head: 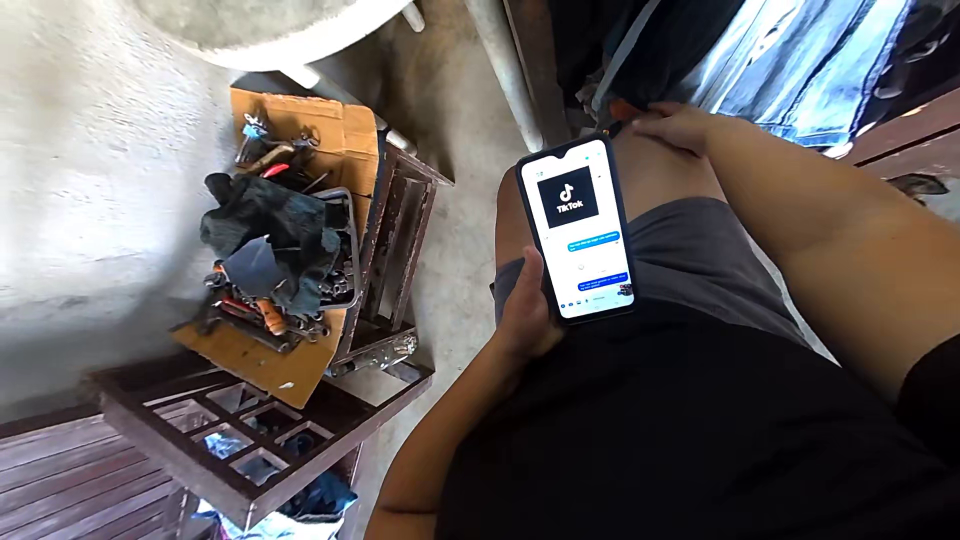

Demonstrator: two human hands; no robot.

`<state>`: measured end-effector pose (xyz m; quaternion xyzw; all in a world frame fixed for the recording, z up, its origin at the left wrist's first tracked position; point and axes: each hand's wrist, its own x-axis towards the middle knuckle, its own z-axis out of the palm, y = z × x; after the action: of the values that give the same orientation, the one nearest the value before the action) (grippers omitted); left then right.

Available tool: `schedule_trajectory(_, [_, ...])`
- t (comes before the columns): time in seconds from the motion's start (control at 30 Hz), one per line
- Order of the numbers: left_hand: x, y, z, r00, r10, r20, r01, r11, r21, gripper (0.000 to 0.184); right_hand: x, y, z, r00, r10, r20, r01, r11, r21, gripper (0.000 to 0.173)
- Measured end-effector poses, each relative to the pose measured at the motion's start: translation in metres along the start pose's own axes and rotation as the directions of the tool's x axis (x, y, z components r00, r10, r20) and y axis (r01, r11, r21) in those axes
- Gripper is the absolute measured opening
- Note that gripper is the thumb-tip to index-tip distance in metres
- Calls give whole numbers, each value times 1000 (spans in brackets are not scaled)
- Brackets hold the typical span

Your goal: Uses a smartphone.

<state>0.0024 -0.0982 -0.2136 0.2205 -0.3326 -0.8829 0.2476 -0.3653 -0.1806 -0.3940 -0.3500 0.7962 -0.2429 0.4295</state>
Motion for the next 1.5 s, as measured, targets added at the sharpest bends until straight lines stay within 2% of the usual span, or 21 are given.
schedule_trajectory(0.1, [1,1,0,1000,-4,-1,4,1000,-9,59,-14,-2,-3,1000,-3,-6,3,1000,-24,70])
schedule_trajectory(0.13, [1,1,0,1000,-5,11,5,1000,-13,60,-17,-1,-2,999,-39,0,39,996,-83,67])
schedule_trajectory(0.2, [2,1,-1,999,-9,35,9,1000,-8,60,-25,3,0,979,-197,55,204,939,-278,63])
schedule_trajectory(0.23, [2,1,-1,999,-12,36,12,1000,-6,61,-34,3,1,948,-300,104,318,882,-348,59])
schedule_trajectory(0.3, [2,2,0,999,-13,32,13,1000,4,60,-58,7,4,840,-502,207,542,750,-379,48])
schedule_trajectory(0.37, [3,2,0,999,-6,42,6,1000,3,61,-75,16,-1,776,-570,270,630,687,-362,50])
schedule_trajectory(0.4, [3,2,0,999,-4,42,4,1000,6,61,-78,24,-7,795,-558,239,606,713,-352,52])
schedule_trajectory(0.43, [3,1,1,999,-10,33,9,1000,9,61,-81,31,-16,854,-499,149,517,782,-348,53])
schedule_trajectory(0.47, [1,0,3,999,-16,27,16,1000,17,61,-84,37,-27,937,-349,20,333,873,-358,55])
schedule_trajectory(0.5, [0,-1,5,1000,-22,21,21,999,27,61,-86,40,-38,978,-167,-124,111,924,-367,63])
schedule_trajectory(0.53, [0,0,7,1000,-20,17,19,999,32,62,-88,40,-49,976,-33,-215,-44,938,-344,71])
schedule_trajectory(0.57, [1,2,8,1000,-11,15,11,1000,28,62,-94,35,-57,967,6,-256,-91,942,-322,76])
schedule_trajectory(0.63, [0,2,8,1000,0,0,0,1000,21,61,-117,18,-56,965,-107,-240,43,966,-255,73])
schedule_trajectory(0.7, [0,-1,9,1000,-8,-8,8,1000,20,60,-154,-6,-38,956,-249,-154,242,968,-62,65])
schedule_trajectory(0.77, [3,-3,14,1000,-15,-9,15,1000,17,59,-204,-42,-16,965,-262,-11,254,927,277,58])
schedule_trajectory(0.8, [4,-4,15,1000,-15,-7,15,1000,21,59,-226,-55,-5,955,-288,71,225,861,457,60])
schedule_trajectory(0.87, [3,-5,16,1000,-3,2,3,999,45,62,-265,-68,16,878,-413,240,153,719,677,68])
schedule_trajectory(0.97, [0,-3,16,1000,21,-18,-20,998,59,63,-293,-72,39,728,-609,316,215,640,738,70])
schedule_trajectory(1.03, [0,-3,15,999,34,-24,-33,999,37,63,-292,-71,41,677,-648,349,251,649,719,79])
schedule_trajectory(1.23, [-1,-4,13,998,47,-35,-45,998,36,64,-288,-72,40,685,-621,380,246,689,682,84])
schedule_trajectory(1.5, [-1,-4,12,998,56,-18,-56,998,21,56,-291,-75,39,685,-616,389,233,691,684,73])
